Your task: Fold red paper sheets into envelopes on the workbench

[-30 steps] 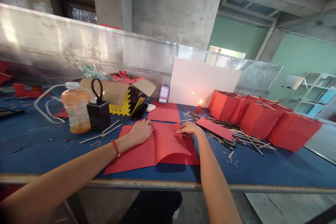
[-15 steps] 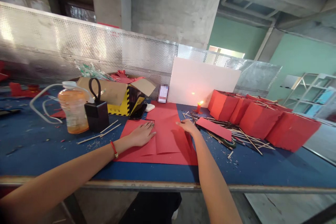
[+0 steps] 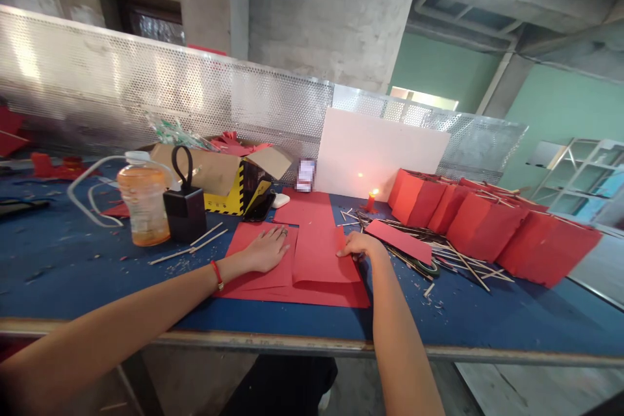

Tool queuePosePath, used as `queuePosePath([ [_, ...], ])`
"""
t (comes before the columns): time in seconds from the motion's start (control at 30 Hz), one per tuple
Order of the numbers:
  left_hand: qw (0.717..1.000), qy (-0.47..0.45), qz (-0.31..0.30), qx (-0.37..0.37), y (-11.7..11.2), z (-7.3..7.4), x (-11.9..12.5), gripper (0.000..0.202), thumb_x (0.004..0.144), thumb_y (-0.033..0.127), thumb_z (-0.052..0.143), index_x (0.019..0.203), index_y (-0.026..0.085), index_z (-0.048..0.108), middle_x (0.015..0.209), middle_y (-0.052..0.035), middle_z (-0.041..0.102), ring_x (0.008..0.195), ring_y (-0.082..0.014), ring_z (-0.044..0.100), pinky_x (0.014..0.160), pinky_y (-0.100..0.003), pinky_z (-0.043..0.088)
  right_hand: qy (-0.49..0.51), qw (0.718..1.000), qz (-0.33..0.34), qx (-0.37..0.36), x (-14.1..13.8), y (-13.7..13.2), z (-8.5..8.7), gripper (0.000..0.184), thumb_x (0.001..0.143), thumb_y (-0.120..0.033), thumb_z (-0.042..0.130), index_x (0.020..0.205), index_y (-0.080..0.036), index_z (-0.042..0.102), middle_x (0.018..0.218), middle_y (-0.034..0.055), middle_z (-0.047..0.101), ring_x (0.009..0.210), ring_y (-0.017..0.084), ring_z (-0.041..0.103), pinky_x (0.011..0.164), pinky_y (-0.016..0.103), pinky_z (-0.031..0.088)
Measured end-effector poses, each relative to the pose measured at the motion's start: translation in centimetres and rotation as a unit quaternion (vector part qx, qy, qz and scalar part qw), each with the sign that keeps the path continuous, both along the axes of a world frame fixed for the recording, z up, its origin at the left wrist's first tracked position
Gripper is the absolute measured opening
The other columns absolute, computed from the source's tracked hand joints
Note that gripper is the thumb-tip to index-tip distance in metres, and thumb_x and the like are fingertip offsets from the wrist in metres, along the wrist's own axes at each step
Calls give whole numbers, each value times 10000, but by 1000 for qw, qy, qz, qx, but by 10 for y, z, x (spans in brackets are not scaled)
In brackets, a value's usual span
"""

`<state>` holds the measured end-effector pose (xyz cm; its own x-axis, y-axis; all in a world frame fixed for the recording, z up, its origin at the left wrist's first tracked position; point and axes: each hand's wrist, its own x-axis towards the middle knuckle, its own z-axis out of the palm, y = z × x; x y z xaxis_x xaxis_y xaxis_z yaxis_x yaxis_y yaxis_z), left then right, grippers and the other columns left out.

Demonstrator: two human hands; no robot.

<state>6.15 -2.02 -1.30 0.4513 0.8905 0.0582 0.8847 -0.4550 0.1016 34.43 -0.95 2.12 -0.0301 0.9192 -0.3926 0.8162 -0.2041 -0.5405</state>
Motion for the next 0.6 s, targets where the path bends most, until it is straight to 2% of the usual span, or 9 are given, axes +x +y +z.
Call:
queuePosePath([
  [0.13,1000,4,2,5,-1,1,-1,601,983,355,226,1494,46,293,1584,-209,217,1474,-339,194,1143,-540,247,-6,1000,-2,21,10,-2,2,407,569,-350,850,526,-179,482,457,-33,475,460,106,469,458,230,393],
  [0.3,1000,-5,9,10,-1,-3,0,603,990,351,233,1489,18,287,1579,-218,230,1473,-327,203,1161,-515,227,-31,999,0,37,12,-10,13,316,598,-316,831,537,-169,558,456,-20,497,462,108,472,460,231,391],
  [0.4,999,-12,7,37,-2,-2,0,565,993,344,273,1459,35,353,1553,-220,307,1452,-324,268,1151,-486,264,20,997,-20,77,11,-15,19,318,590,-358,834,554,-170,581,521,-7,547,519,118,508,475,230,406],
  [0.47,998,-24,2,65,-2,4,-2,513,994,327,291,1389,42,450,1489,-232,414,1399,-313,372,1117,-440,327,108,987,-21,120,10,-15,20,323,594,-417,820,603,-166,616,609,15,608,593,138,558,517,237,440],
  [0.53,996,-33,8,87,-2,17,-7,452,994,284,276,1269,58,556,1365,-235,538,1292,-302,497,1050,-415,397,199,967,-18,159,9,-13,20,357,596,-474,800,686,-159,656,710,44,661,670,162,598,573,254,471],
  [0.6,993,-35,43,100,0,33,-16,422,982,241,269,1143,79,624,1204,-230,627,1151,-318,596,950,-441,455,240,953,-19,185,4,-11,19,401,612,-522,777,738,-158,666,741,58,674,699,174,605,591,262,473],
])
